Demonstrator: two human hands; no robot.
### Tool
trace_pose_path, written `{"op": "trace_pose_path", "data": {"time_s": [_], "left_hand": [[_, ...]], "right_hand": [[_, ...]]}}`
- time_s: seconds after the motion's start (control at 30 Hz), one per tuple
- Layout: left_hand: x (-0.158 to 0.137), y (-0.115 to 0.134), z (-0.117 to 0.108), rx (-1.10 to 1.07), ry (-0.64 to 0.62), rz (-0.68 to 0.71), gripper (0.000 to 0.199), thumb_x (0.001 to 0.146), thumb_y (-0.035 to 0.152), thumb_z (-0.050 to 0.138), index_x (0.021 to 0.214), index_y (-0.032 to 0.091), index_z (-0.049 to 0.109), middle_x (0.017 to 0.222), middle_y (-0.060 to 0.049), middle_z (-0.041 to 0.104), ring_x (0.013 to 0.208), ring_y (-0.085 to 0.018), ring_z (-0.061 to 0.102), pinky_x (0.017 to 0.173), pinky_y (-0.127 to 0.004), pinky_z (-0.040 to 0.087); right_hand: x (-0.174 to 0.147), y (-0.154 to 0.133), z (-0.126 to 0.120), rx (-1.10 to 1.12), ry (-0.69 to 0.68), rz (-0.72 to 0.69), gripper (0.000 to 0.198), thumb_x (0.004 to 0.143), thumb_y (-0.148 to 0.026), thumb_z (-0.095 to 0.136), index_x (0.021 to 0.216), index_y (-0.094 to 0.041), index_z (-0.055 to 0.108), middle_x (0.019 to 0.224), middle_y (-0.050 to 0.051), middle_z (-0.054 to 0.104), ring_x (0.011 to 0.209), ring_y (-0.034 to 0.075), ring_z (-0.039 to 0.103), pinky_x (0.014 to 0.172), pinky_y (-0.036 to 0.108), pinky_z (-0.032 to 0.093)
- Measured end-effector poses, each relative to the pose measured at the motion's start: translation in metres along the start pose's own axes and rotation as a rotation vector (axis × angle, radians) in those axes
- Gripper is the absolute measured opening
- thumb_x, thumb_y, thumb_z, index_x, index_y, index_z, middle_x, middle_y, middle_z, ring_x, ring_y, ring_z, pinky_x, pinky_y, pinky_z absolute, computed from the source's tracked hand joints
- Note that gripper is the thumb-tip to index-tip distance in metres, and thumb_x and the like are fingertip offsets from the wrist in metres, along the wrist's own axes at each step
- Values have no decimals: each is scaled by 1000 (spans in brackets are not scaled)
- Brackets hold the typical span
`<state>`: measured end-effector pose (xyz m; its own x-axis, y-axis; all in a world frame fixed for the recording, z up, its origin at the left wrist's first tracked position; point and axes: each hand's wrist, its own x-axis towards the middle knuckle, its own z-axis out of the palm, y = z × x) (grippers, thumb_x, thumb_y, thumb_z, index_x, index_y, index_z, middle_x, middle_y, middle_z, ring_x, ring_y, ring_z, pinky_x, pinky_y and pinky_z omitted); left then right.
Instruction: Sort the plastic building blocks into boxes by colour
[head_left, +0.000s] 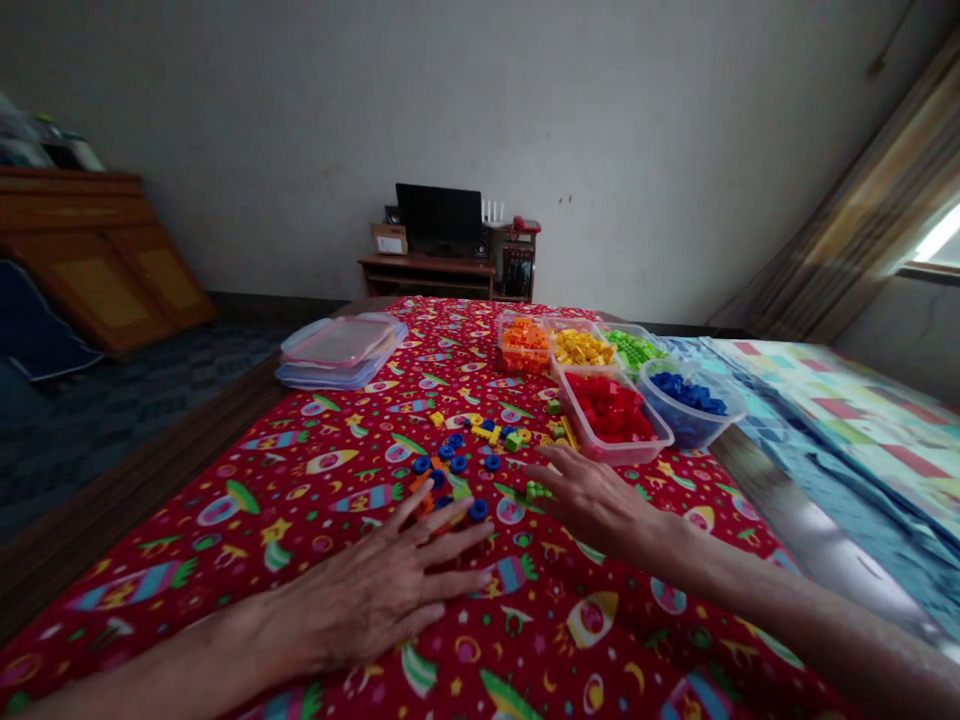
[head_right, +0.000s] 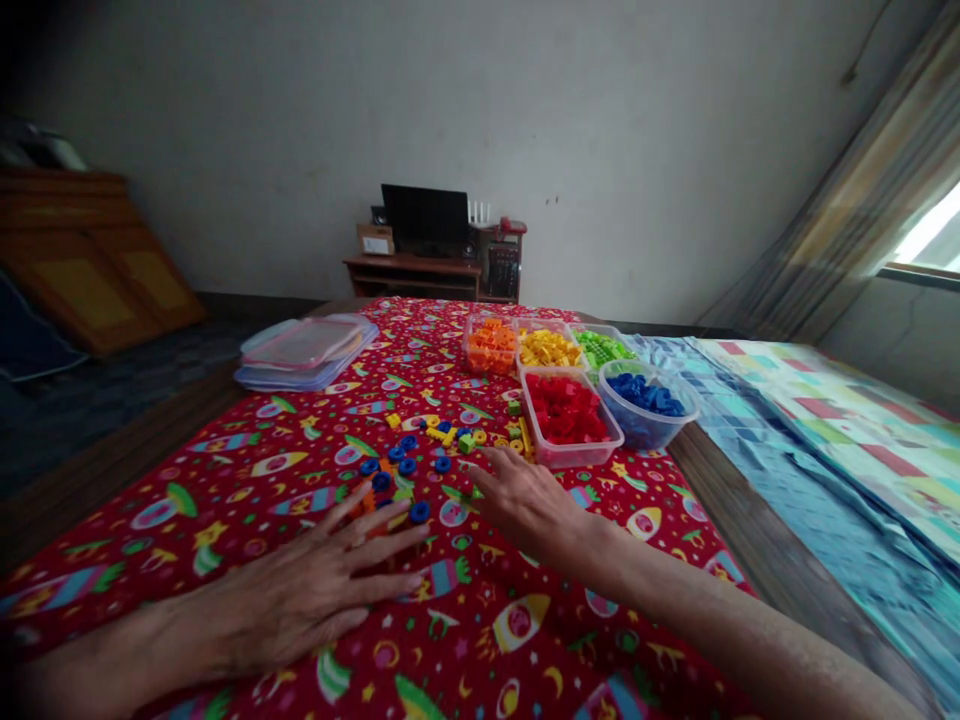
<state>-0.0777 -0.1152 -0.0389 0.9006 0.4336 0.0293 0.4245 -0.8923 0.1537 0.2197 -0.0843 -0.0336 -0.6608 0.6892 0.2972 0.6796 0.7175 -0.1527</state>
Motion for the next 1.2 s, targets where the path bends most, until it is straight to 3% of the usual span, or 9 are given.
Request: {"op": "trace_pose_path", "data": {"time_s": [0.17,0.33,0.47,0.6,0.73,0.83,1.0,1.1,1.2], "left_hand": [[28,-52,11,146,217,-202,55,93,31,48,144,43,31,157,2,24,144,-31,18,115,-61,12],[62,-95,22,-81,379,-434,58,96,48,36,149,29,24,158,-8,21,145,-29,16,115,-53,18],[85,-99,23,-314,541,-519,61,95,52,31,149,24,23,157,-9,23,145,-25,19,117,-45,21],[100,-90,20,-428,636,-540,59,95,49,29,146,20,28,154,-11,28,143,-23,23,117,-44,21],[101,-84,19,-493,642,-491,58,96,47,26,147,20,25,155,-11,28,143,-22,25,117,-43,22],[89,-79,21,-469,640,-476,58,97,49,23,148,20,22,155,-11,27,143,-22,24,117,-44,22],[69,-63,29,-238,440,-375,76,87,63,43,149,23,23,156,-14,22,144,-33,15,116,-55,18],[74,-52,34,-120,355,-332,98,71,72,58,149,25,23,158,-16,15,143,-42,7,113,-64,13],[86,-50,35,-87,390,-386,98,72,71,59,150,25,20,157,-17,17,143,-42,9,112,-64,14]], "right_hand": [[-2,-10,18,-65,-20,-18,52,88,-34,55,138,-23,48,147,17,39,138,33,32,106,52,39],[10,-1,27,-142,17,89,49,90,-32,53,134,-12,50,146,25,37,139,39,27,108,57,33],[21,10,36,-114,97,234,47,94,-38,43,135,-14,48,145,24,37,139,38,26,107,59,31],[43,6,46,-22,108,220,49,96,-41,40,137,-15,44,143,22,40,137,34,31,110,58,26],[66,-12,47,26,111,44,47,97,-40,36,136,-15,44,144,19,39,139,29,29,111,51,29],[71,-13,42,-39,173,35,46,98,-40,34,132,-13,48,146,21,36,141,30,25,111,53,27],[60,29,46,-206,283,202,42,97,-33,37,131,-11,50,138,22,43,136,36,32,105,59,32],[61,50,57,-275,223,121,35,95,-19,37,126,-13,55,129,19,53,131,36,39,103,62,33],[73,49,61,-230,209,92,36,96,-16,33,122,-12,57,125,18,57,124,32,48,105,57,35]]}}
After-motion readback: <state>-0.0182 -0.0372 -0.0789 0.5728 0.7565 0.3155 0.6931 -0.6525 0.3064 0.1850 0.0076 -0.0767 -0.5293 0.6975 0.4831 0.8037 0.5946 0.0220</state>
